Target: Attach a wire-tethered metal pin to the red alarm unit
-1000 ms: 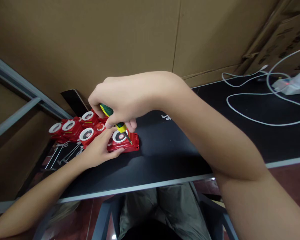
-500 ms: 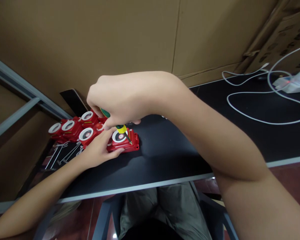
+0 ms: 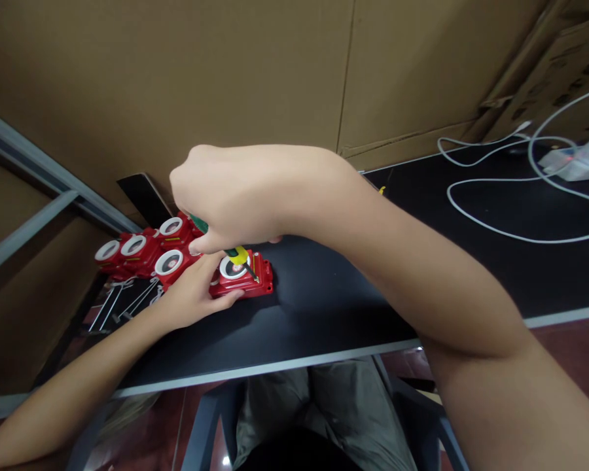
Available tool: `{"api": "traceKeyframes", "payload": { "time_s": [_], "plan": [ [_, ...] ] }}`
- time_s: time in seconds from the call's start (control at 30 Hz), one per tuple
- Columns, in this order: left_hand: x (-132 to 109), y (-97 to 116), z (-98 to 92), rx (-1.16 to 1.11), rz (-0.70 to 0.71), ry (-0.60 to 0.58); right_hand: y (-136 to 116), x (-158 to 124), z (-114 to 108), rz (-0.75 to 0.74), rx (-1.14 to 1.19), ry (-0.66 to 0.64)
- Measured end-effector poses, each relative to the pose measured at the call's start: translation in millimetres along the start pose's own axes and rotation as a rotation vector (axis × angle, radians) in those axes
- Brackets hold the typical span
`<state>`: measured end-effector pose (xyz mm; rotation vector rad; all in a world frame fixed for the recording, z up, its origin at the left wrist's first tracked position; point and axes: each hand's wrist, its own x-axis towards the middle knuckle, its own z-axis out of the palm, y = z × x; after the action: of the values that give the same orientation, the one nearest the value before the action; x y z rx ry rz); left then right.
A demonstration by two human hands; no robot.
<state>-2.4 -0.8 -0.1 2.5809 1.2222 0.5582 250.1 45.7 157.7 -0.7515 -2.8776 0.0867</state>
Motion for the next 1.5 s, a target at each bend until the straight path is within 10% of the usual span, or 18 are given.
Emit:
{"api": "traceKeyframes", "payload": {
  "time_s": [0.3,0.5,0.73,1.0,1.2,1.5],
  "plan": [
    [0.5,-0.7,-2.9,-0.009,-0.002,-0.002,12.3,-18.4,-11.9,0.004,0.039,0.023],
    [3.3,2.1,-6.7,-0.053,0.001,-0.007,24.6,-6.0,-22.0,-0.211,0.586,-0.048],
    [3.9,2.8,-7.5,-0.194,-0.012,-0.059,47.7,33.6,42.1,-0.689,1.418,-0.455],
    [11.0,-7.5,-7.3,-0.256,-0.010,-0.120,16.9,63.4,82.0,-0.879,1.791,-0.782],
    [5.0,-4.4,-2.3,-0.273,0.037,-0.068,6.6,59.2,86.6,-0.938,1.885,-0.587],
    [5.6,-0.8,-1.9,-0.242,0.060,-0.029,-9.6,21.5,69.2,-0.372,1.826,-0.007]
  ]
}}
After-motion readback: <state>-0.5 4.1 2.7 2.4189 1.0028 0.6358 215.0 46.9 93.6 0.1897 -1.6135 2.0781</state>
